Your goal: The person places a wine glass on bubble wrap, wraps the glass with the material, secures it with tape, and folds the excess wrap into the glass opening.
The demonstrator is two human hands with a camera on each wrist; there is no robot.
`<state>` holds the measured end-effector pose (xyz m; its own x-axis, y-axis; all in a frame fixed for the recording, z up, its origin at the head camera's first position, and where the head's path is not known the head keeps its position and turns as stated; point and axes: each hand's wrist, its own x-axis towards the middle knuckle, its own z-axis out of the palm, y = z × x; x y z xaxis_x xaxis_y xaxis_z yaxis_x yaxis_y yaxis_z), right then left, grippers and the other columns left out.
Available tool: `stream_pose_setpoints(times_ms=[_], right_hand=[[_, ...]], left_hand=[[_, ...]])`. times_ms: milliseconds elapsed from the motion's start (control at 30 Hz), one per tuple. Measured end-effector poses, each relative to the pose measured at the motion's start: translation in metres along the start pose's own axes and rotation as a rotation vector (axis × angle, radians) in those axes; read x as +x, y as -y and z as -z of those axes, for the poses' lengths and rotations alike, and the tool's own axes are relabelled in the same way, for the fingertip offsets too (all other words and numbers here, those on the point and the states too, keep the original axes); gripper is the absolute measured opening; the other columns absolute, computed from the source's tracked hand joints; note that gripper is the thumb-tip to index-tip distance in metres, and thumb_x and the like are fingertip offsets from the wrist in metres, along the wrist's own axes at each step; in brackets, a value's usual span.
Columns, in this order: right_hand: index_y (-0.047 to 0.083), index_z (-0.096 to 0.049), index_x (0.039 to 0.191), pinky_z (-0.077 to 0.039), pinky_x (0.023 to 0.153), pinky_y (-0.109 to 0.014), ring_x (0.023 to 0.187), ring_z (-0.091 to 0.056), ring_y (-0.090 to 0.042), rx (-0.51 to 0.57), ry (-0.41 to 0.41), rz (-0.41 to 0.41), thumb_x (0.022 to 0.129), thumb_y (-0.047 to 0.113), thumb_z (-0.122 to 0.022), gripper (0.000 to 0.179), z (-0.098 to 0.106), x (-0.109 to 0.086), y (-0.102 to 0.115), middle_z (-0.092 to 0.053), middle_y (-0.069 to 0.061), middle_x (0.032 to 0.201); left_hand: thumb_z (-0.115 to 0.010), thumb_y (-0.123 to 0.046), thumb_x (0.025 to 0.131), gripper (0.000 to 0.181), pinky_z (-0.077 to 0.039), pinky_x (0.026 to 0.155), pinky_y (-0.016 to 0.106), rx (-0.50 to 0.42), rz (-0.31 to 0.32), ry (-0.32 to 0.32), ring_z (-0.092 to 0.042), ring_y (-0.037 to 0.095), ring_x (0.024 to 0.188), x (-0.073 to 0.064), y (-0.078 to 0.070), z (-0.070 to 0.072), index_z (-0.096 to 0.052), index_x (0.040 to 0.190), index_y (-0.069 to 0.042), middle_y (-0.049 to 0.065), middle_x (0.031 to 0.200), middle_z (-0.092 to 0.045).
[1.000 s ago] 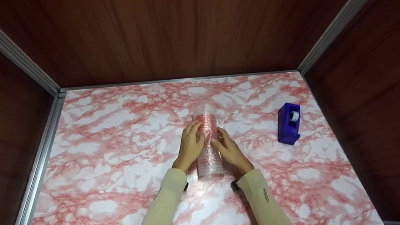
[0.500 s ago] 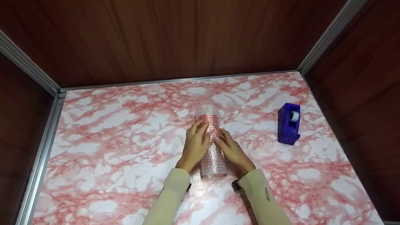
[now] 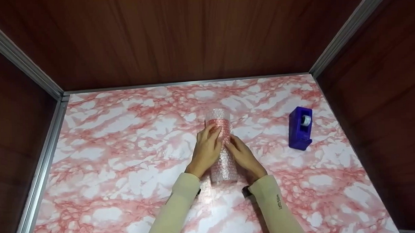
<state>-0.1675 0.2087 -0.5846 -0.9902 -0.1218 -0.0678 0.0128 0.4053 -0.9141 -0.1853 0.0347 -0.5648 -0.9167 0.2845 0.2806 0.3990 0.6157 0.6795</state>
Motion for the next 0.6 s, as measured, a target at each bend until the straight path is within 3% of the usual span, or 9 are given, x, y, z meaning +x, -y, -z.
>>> stream_pose_setpoints(times_ms=[133, 233, 600], right_hand=[[-0.001, -0.051, 0.144, -0.033, 0.107, -0.052, 0.126, -0.045, -0.035, -0.068, -0.047, 0.112, 0.105, 0.028, -0.054, 0.049, 0.002, 0.001, -0.004, -0.051, -0.021, 0.135], [-0.004, -0.055, 0.138, -0.035, 0.102, -0.052, 0.120, -0.045, -0.036, -0.098, -0.081, 0.151, 0.103, 0.022, -0.056, 0.043, 0.003, 0.000, -0.007, -0.050, -0.023, 0.128], [-0.002, -0.055, 0.141, -0.038, 0.102, -0.053, 0.123, -0.046, -0.036, -0.127, -0.102, 0.058, 0.104, 0.030, -0.055, 0.049, 0.008, -0.002, -0.009, -0.049, -0.024, 0.133]], left_hand=[[-0.053, -0.021, 0.102, 0.044, -0.038, 0.105, 0.043, 0.021, 0.011, 0.017, -0.039, 0.033, 0.131, 0.003, -0.005, -0.002, -0.054, 0.145, -0.012, 0.007, 0.153, -0.041], [-0.052, -0.022, 0.102, 0.044, -0.039, 0.105, 0.042, 0.040, 0.017, 0.023, -0.039, 0.032, 0.132, 0.004, -0.008, -0.003, -0.055, 0.145, -0.013, 0.007, 0.153, -0.041], [-0.056, -0.023, 0.100, 0.044, -0.041, 0.102, 0.043, 0.067, 0.028, 0.014, -0.037, 0.030, 0.133, 0.005, -0.014, -0.006, -0.057, 0.143, -0.015, 0.005, 0.152, -0.041]])
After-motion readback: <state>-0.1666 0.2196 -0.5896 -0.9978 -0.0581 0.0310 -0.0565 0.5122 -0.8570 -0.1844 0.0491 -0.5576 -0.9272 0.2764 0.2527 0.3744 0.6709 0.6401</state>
